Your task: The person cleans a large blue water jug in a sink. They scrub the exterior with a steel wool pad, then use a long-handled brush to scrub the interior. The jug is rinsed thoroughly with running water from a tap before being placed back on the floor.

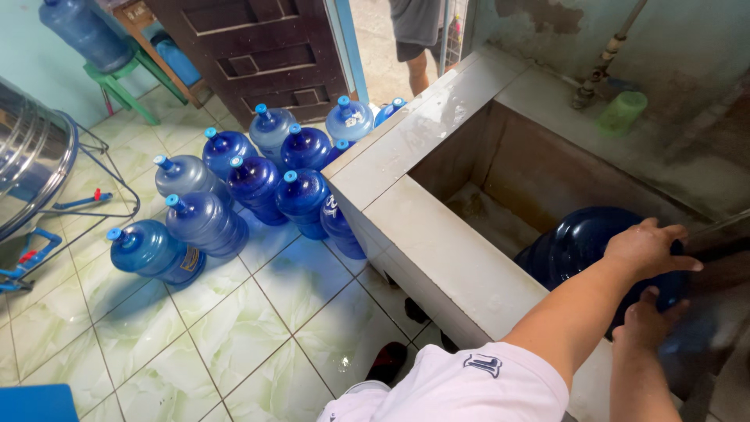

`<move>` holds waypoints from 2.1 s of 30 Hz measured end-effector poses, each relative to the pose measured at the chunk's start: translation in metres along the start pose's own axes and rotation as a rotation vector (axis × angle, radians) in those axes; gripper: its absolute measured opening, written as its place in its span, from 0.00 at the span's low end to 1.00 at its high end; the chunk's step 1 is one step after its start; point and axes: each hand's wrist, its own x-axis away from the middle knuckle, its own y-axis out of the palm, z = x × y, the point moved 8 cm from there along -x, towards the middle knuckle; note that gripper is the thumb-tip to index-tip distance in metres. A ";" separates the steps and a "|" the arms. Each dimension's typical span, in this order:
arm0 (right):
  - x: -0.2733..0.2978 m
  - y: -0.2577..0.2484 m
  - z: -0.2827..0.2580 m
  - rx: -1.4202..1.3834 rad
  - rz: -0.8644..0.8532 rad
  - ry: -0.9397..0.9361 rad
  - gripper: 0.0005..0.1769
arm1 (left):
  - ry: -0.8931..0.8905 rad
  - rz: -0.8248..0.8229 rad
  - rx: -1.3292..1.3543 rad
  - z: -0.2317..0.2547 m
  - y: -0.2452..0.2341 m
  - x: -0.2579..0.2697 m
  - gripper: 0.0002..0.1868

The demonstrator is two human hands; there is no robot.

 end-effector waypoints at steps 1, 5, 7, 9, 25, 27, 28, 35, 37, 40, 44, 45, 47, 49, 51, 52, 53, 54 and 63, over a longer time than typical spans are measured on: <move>-0.001 0.000 -0.001 0.005 -0.002 0.002 0.40 | 0.009 0.004 -0.007 0.003 -0.001 0.000 0.38; -0.005 -0.006 0.007 0.066 0.005 0.018 0.40 | -0.009 -0.033 -0.041 0.010 0.005 0.005 0.30; -0.008 -0.006 0.008 0.106 0.006 0.017 0.40 | -0.012 -0.006 -0.043 0.010 0.002 0.005 0.26; -0.006 -0.004 0.006 0.126 0.003 -0.012 0.40 | -0.008 0.008 -0.036 0.008 -0.002 0.003 0.26; -0.039 0.018 0.005 -0.111 -0.213 -0.412 0.41 | -0.025 0.106 -0.090 -0.016 -0.015 -0.007 0.29; -0.053 0.017 0.015 -0.036 -0.181 -0.441 0.40 | -0.017 0.129 -0.082 -0.016 -0.014 -0.005 0.29; -0.056 0.018 0.018 -0.020 -0.172 -0.449 0.40 | -0.010 0.141 -0.082 -0.014 -0.015 -0.004 0.30; -0.056 0.002 0.037 0.035 -0.102 -0.178 0.40 | -0.003 -0.027 -0.083 0.017 0.029 0.010 0.23; -0.048 -0.007 0.042 0.056 -0.090 -0.135 0.40 | 0.004 -0.013 -0.082 0.020 0.033 0.015 0.23; -0.044 -0.003 0.036 0.047 -0.089 -0.099 0.40 | -0.009 -0.010 -0.046 0.016 0.022 0.006 0.25; -0.047 -0.002 0.025 0.000 -0.085 -0.087 0.40 | -0.012 0.004 -0.042 0.012 0.009 -0.003 0.24; -0.046 -0.004 0.025 -0.007 -0.079 -0.082 0.40 | -0.018 -0.005 -0.044 0.012 0.010 -0.003 0.24; -0.046 -0.006 0.025 -0.012 -0.079 -0.072 0.40 | -0.030 -0.024 -0.047 0.009 0.012 -0.002 0.24; -0.045 -0.006 0.025 -0.012 -0.084 -0.067 0.40 | -0.044 -0.044 -0.046 0.005 0.015 -0.002 0.24; -0.045 -0.003 0.024 -0.003 -0.095 -0.068 0.40 | -0.023 -0.005 -0.031 0.004 0.014 -0.004 0.25; -0.045 -0.001 0.022 -0.001 -0.101 -0.069 0.40 | -0.011 0.015 -0.025 0.005 0.014 -0.005 0.26; -0.045 -0.001 0.022 0.002 -0.103 -0.069 0.40 | -0.017 0.025 -0.026 0.004 0.014 -0.007 0.26; -0.044 0.001 0.022 0.001 -0.107 -0.068 0.40 | -0.019 0.032 -0.029 0.003 0.014 -0.007 0.27; -0.034 0.010 0.021 -0.014 -0.122 -0.050 0.40 | -0.026 0.022 -0.011 -0.001 0.010 -0.008 0.26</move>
